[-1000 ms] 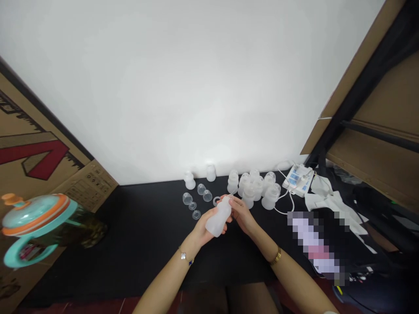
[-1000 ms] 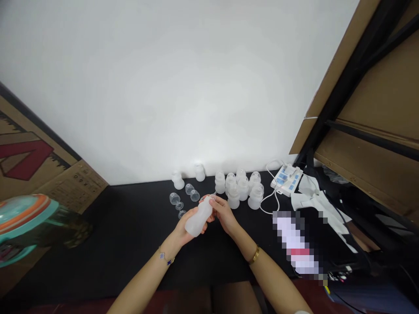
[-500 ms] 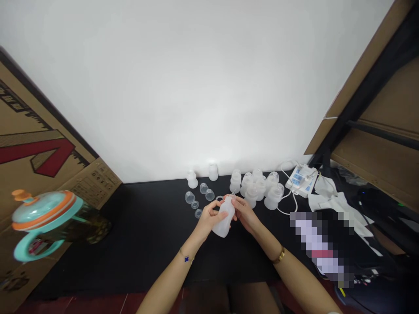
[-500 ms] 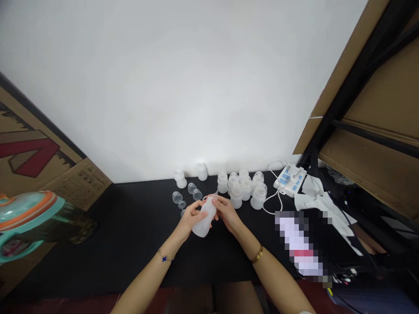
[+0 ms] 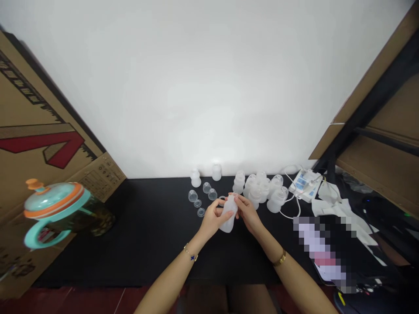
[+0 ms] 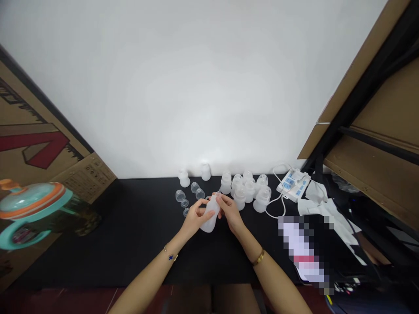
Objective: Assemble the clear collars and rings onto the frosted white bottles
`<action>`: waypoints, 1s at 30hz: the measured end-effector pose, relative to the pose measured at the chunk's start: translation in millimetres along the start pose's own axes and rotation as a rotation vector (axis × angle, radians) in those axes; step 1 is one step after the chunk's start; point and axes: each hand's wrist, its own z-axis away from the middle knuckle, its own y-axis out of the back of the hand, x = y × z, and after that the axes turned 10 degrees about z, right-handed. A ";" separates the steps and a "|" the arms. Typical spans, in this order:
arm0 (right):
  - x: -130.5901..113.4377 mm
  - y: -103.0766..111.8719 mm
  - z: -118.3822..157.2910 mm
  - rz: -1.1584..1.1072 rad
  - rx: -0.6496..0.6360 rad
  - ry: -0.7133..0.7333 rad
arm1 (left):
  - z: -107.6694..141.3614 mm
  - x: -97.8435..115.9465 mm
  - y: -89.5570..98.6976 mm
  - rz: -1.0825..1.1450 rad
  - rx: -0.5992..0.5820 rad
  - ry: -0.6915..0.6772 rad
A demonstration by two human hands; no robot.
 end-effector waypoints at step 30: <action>3.9 7.7 -4.3 0.151 0.094 0.013 | -6.9 6.6 8.2 0.176 0.209 -0.097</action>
